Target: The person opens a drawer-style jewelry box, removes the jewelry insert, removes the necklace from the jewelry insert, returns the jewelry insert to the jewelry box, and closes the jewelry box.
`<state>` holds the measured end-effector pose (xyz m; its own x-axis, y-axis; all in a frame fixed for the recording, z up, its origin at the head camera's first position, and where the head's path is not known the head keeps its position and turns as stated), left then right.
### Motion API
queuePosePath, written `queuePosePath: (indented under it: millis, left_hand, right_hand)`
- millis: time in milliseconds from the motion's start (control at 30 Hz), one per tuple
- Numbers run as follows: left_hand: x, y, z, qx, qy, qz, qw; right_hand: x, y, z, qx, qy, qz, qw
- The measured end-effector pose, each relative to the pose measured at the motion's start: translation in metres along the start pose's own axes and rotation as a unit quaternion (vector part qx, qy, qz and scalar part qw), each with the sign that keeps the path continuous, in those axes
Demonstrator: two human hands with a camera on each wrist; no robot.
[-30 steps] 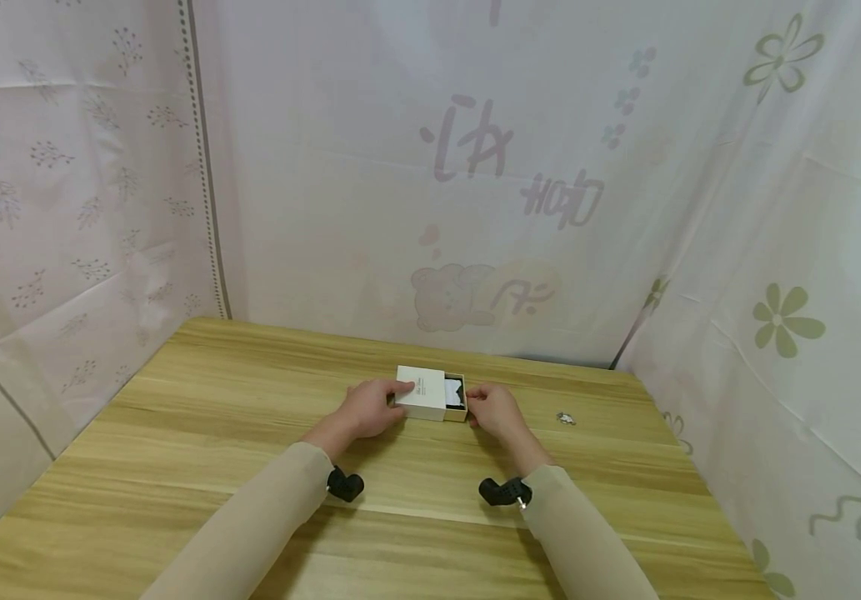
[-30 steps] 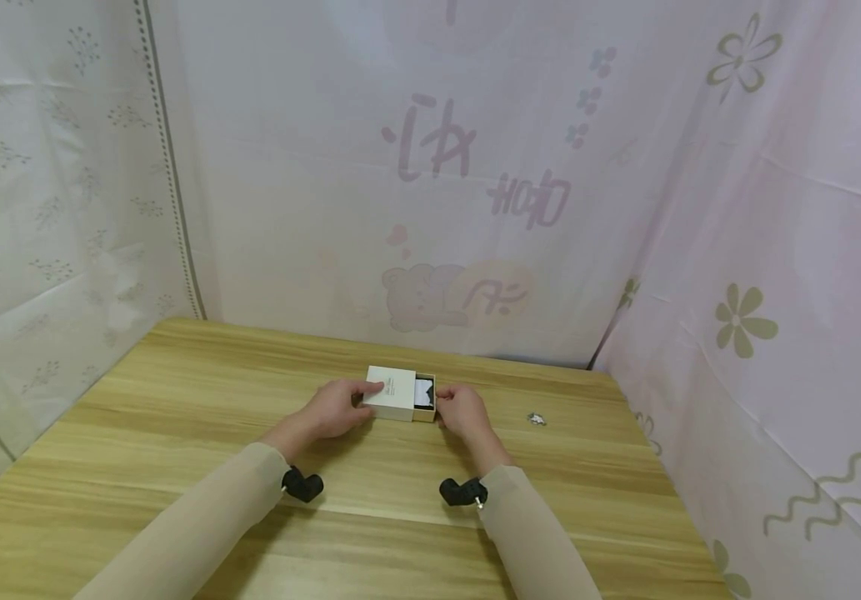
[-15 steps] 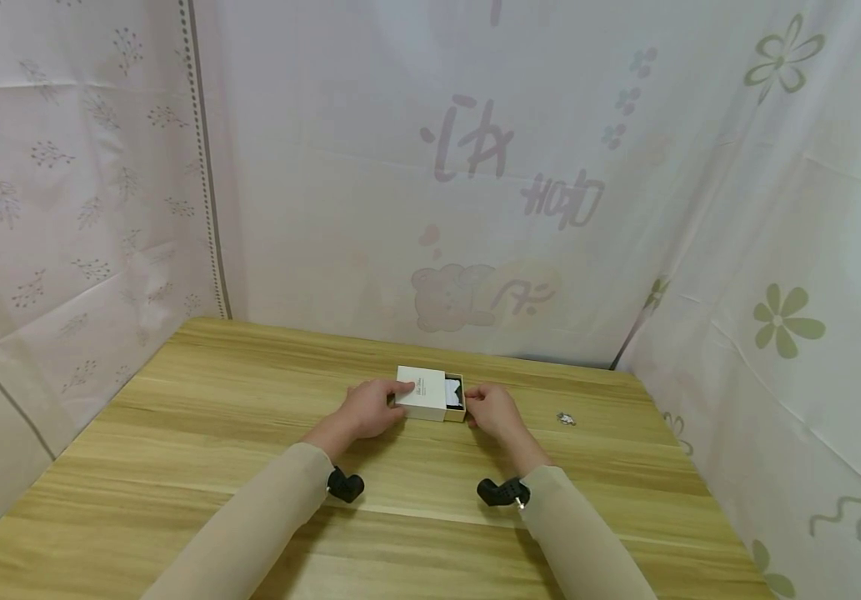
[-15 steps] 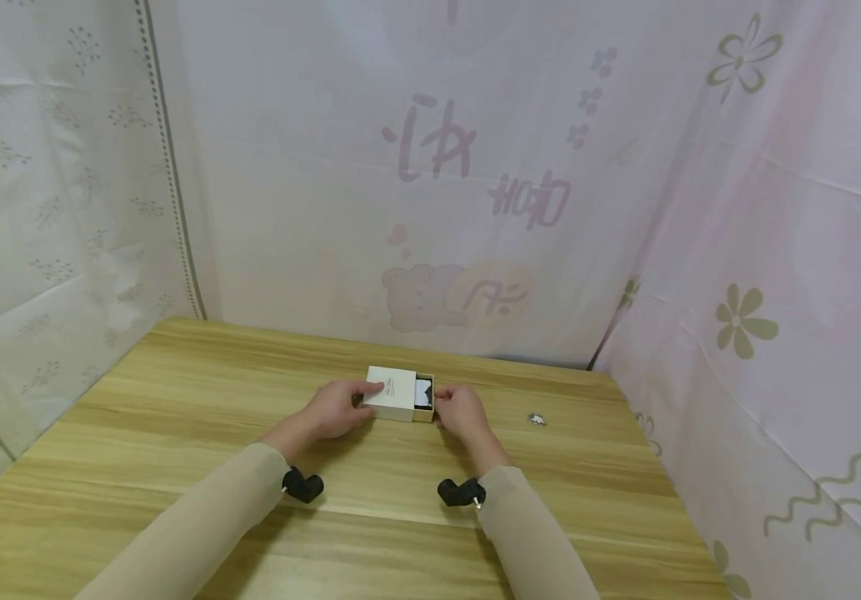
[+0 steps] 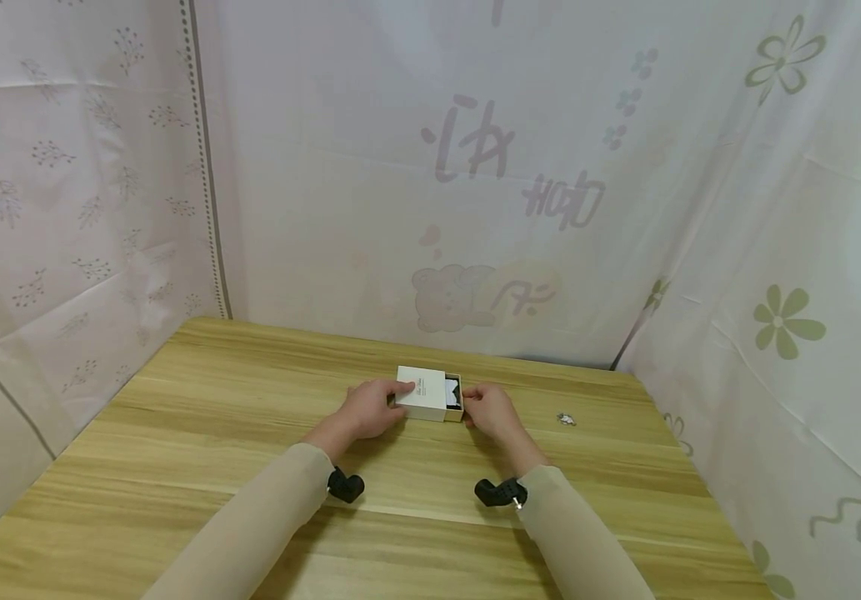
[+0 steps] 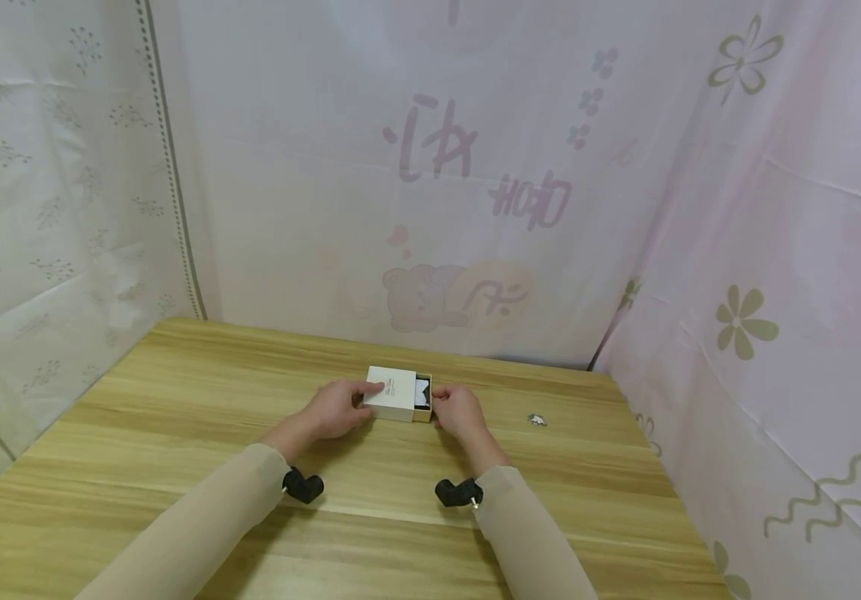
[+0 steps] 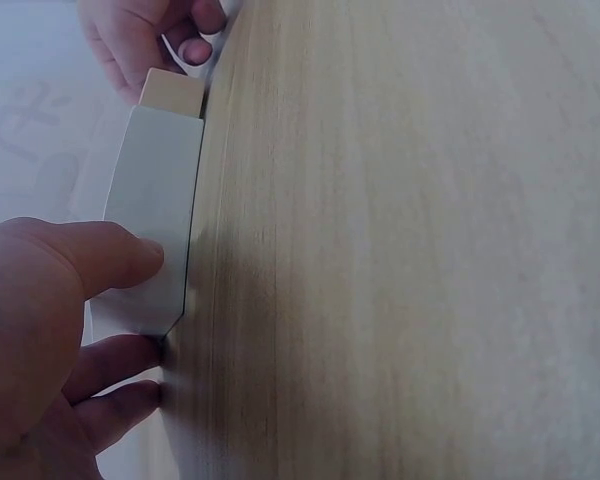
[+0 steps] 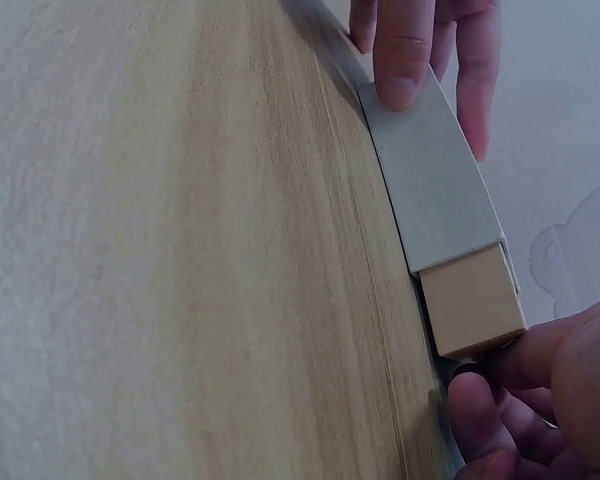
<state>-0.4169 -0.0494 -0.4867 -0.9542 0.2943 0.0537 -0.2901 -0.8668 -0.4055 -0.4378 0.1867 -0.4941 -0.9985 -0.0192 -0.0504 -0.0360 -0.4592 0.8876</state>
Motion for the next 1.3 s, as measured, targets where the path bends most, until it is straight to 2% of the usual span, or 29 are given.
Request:
queuePosePath:
  millis: [900, 1300]
  left_hand:
    - [-0.001, -0.001, 0.001, 0.005, -0.012, -0.008, 0.9999]
    - [0.0, 0.001, 0.0, 0.005, -0.008, -0.003, 1.0]
  right_hand:
    - [0.001, 0.003, -0.009, 0.017, 0.005, -0.004, 1.0]
    - [0.001, 0.013, -0.025, 0.026, 0.029, 0.005, 0.999]
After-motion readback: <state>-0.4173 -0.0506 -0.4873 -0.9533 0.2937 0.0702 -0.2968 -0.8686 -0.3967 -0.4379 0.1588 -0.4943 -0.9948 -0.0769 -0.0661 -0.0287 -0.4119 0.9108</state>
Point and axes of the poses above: each hand's wrist, its own x-axis towards the middle knuckle, its own z-axis out of the back of the hand, y = z × x, the point moved 6 cm from there along x, towards the middle knuckle, and after that the axes turned 14 degrees about x, right-handed, at the moved point
